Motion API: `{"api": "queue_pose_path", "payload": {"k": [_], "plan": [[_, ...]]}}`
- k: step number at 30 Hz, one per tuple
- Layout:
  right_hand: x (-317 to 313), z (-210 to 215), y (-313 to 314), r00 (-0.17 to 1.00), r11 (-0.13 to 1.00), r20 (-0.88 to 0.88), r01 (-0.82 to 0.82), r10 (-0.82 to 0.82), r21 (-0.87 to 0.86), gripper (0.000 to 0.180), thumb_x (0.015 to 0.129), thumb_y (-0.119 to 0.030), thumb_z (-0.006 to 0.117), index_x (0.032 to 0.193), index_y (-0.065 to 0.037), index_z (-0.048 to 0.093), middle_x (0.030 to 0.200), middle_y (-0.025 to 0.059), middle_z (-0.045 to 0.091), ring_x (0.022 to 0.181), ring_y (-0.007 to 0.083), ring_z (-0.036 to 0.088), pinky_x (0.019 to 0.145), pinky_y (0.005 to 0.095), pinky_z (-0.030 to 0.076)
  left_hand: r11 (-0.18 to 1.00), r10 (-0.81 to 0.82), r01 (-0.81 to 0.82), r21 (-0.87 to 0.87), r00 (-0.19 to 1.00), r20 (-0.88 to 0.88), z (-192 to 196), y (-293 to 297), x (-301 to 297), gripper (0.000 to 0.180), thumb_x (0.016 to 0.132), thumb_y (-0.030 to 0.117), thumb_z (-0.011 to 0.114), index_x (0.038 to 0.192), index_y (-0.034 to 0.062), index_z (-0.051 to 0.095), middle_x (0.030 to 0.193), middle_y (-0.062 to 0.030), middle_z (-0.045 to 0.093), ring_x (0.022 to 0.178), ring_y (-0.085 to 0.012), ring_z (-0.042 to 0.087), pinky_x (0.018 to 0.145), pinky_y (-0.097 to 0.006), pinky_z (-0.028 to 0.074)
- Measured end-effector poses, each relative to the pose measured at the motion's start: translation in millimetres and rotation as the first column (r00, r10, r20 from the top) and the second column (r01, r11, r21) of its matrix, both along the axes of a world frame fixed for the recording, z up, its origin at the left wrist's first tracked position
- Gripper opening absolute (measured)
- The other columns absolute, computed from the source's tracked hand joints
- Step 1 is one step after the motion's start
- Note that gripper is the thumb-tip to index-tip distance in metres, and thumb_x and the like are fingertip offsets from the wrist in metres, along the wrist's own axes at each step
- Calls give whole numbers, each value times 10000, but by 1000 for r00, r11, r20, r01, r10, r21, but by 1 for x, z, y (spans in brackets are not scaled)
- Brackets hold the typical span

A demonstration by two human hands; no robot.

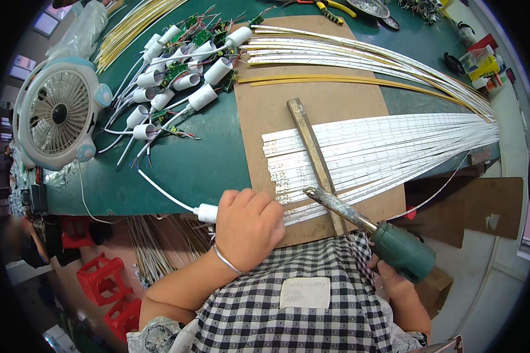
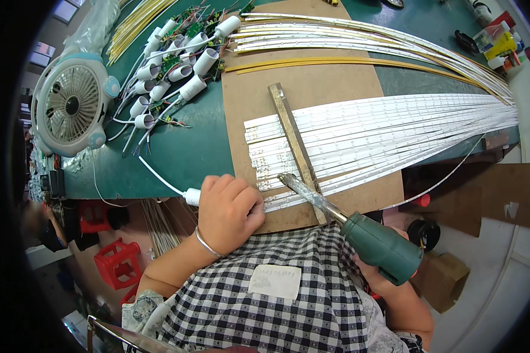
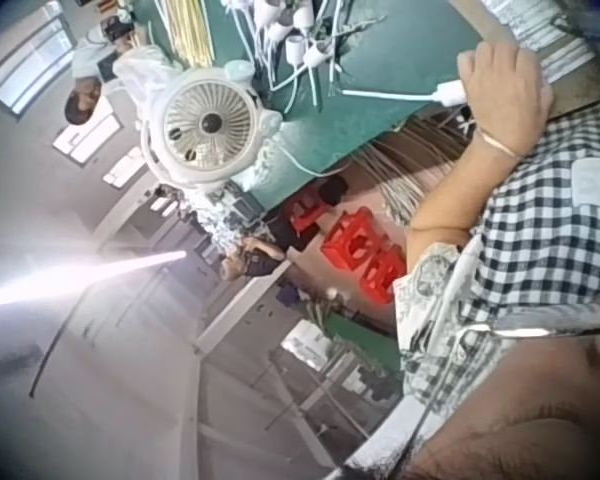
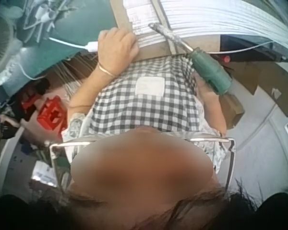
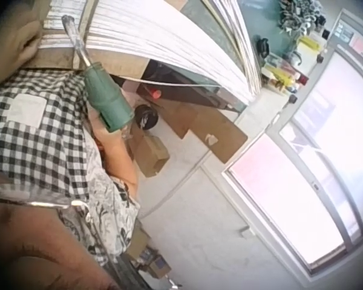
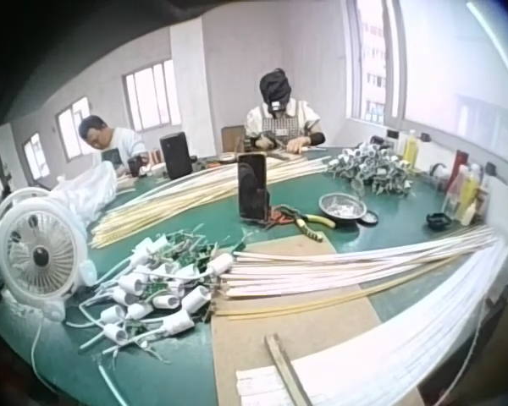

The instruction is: The person solders wires onto LED light strips using a soldering gun, working on a cardboard sheet.

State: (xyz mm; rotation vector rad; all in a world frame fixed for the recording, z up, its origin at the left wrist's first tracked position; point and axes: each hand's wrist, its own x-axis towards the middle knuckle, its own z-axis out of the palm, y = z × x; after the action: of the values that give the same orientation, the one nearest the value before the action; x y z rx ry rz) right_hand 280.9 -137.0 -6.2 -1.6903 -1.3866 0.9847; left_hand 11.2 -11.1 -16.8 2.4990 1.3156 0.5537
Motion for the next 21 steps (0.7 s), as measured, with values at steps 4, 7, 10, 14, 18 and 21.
{"api": "queue_pose_path", "payload": {"k": [4,7,10,14,18,21], "plan": [[5,-2,0,999,998,-1,-38,38,-48,240,697,-46,713,934,-60,675,935,57,668,884,264,587,831,387,402,999,-10,11,-35,1000,30,-2,-4,-1,136,638,81,668,683,109,542,684,-25,493,644,-224,490,571,-358,342],[2,-3,3,999,999,-24,-23,22,-48,241,692,-45,717,929,-54,673,925,62,668,873,265,591,821,389,409,999,-25,26,-27,999,29,1,-6,0,139,634,80,672,681,102,542,685,-31,497,638,-226,493,554,-359,351],[1,-2,5,998,999,-69,2,-4,-39,238,689,-46,718,923,-48,673,920,68,669,860,265,597,814,390,416,999,-23,25,-37,998,54,-1,-6,0,137,635,78,676,681,94,547,686,-37,501,642,-232,499,552,-360,367],[0,-2,8,995,999,-94,23,-25,-25,225,690,-50,713,911,-40,674,896,73,672,845,259,602,815,386,419,998,-40,43,-54,998,53,-1,-8,-4,134,631,68,685,697,86,569,699,-40,517,647,-234,510,559,-356,398],[-3,0,11,987,998,-150,57,-57,-7,211,697,-49,706,905,-34,674,867,72,674,839,253,603,814,384,419,991,-81,90,-104,993,82,-1,-7,-8,149,639,69,709,745,80,605,717,-47,538,646,-233,519,571,-348,426],[-2,0,11,982,999,-181,44,-48,-27,211,707,-49,702,916,-32,675,837,62,675,842,244,601,816,382,421,988,-80,95,-126,990,119,5,-2,-10,201,658,106,727,840,89,645,743,-42,547,666,-223,522,590,-338,426]]}}
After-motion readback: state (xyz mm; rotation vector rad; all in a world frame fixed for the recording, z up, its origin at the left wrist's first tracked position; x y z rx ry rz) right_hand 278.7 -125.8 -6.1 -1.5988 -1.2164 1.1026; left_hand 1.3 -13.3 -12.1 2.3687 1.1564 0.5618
